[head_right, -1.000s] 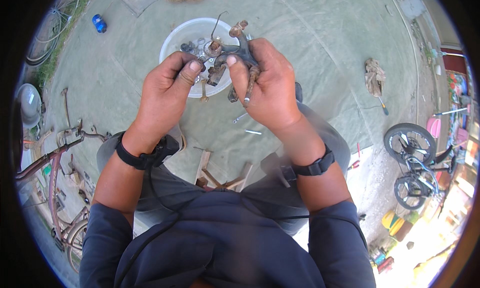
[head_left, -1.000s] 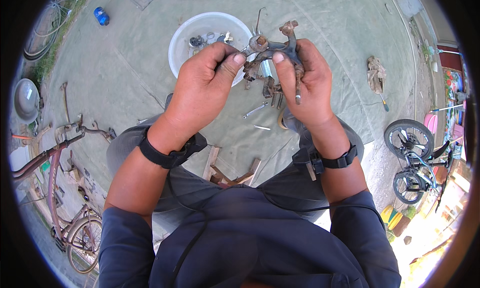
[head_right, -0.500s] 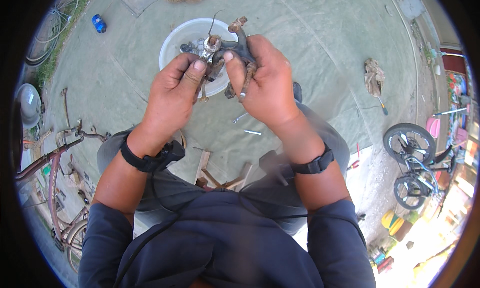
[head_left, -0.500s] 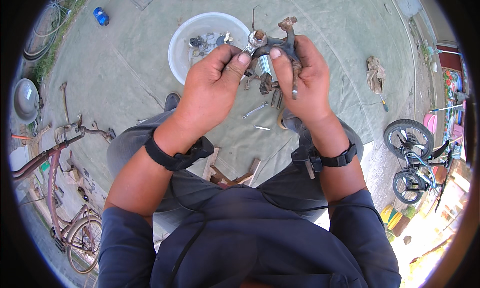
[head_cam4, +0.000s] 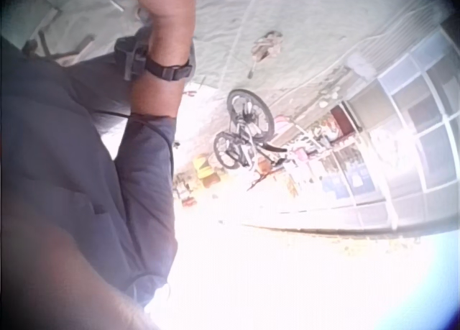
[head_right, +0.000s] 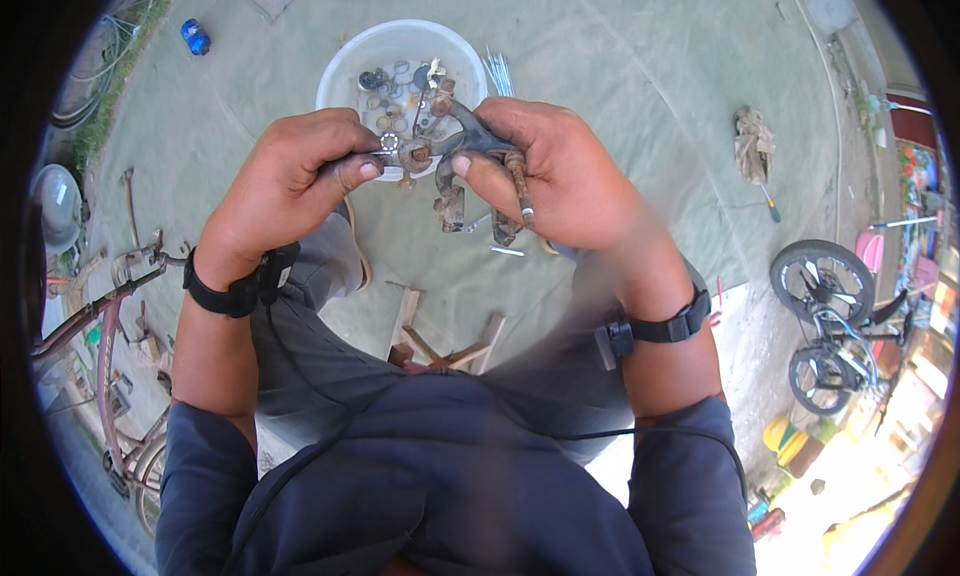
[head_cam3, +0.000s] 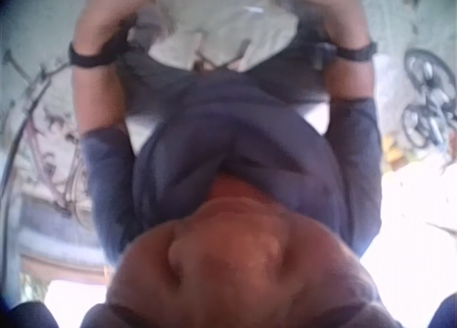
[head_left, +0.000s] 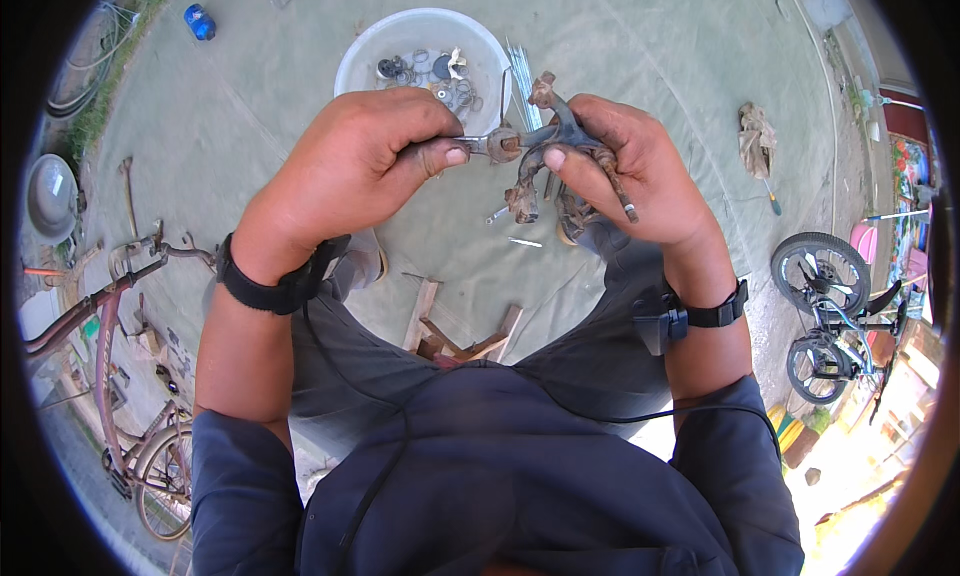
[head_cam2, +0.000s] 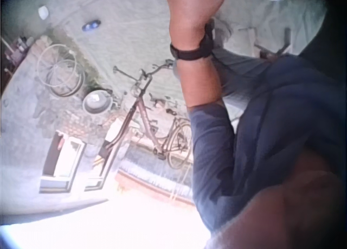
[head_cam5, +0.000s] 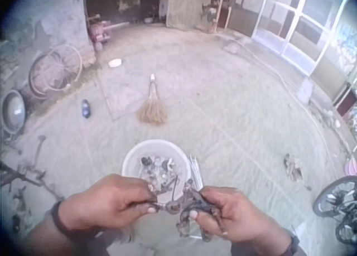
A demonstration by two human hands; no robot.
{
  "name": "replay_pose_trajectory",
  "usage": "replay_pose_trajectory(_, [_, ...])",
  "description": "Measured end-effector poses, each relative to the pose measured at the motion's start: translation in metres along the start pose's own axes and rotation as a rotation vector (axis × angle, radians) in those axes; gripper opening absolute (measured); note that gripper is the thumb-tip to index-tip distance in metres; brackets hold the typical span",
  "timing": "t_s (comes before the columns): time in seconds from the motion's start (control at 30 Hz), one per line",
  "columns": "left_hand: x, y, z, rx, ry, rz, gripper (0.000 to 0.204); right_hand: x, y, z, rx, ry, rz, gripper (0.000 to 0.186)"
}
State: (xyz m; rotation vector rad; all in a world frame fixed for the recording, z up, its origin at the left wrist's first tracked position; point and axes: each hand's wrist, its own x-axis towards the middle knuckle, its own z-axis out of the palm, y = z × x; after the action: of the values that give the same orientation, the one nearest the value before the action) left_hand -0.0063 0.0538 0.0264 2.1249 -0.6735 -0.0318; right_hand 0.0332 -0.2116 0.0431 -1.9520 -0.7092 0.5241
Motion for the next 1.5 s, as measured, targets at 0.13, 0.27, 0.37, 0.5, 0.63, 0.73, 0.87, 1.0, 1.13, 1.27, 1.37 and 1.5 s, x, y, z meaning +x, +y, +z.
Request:
replay_pose_trajectory(0.13, [-0.004,0.000,-0.008,0.005,-0.178,0.025,0.008,-0.002,0.004,-0.005,0.192,-0.299,0.158,0.014])
replay_pose_trajectory(0.27, [-0.005,0.001,0.002,-0.091,0.017,-0.130,0.010,-0.006,0.004,-0.003,0.288,0.026,0.169,0.016])
replay_pose_trajectory(0.37, [-0.008,0.007,0.020,-0.269,0.202,-0.328,0.014,-0.002,0.005,0.003,0.266,0.214,0.193,0.019])
replay_pose_trajectory(0.5, [-0.005,0.011,0.037,-0.423,0.259,-0.461,0.018,0.002,0.006,0.012,0.262,0.321,0.157,0.019])
replay_pose_trajectory(0.63, [-0.001,0.013,0.048,-0.530,0.274,-0.476,0.018,0.004,0.007,0.020,0.266,0.391,0.127,0.019])
replay_pose_trajectory(0.73, [0.001,0.016,0.055,-0.527,0.279,-0.471,0.017,0.005,0.008,0.023,0.240,0.407,0.139,0.020])
replay_pose_trajectory(0.87, [0.004,0.019,0.060,-0.586,0.327,-0.520,0.018,0.006,0.009,0.030,0.214,0.463,0.145,0.019])
replay_pose_trajectory(1.0, [0.006,0.023,0.060,-0.671,0.304,-0.578,0.021,0.008,0.009,0.033,0.006,0.517,0.024,0.018])
replay_pose_trajectory(1.13, [0.006,0.031,0.062,-0.943,0.272,-0.691,0.023,0.008,0.009,0.036,-0.208,0.546,-0.074,0.018])
replay_pose_trajectory(1.27, [0.006,0.027,0.063,-0.800,0.277,-0.643,0.021,0.009,0.010,0.036,-0.208,0.552,-0.092,0.017])
replay_pose_trajectory(1.37, [0.004,0.018,0.059,-0.639,0.278,-0.552,0.019,0.010,0.011,0.035,-0.111,0.535,-0.065,0.018])
replay_pose_trajectory(1.5, [0.001,0.010,0.052,-0.470,0.305,-0.437,0.017,0.007,0.009,0.029,-0.088,0.493,-0.065,0.017])
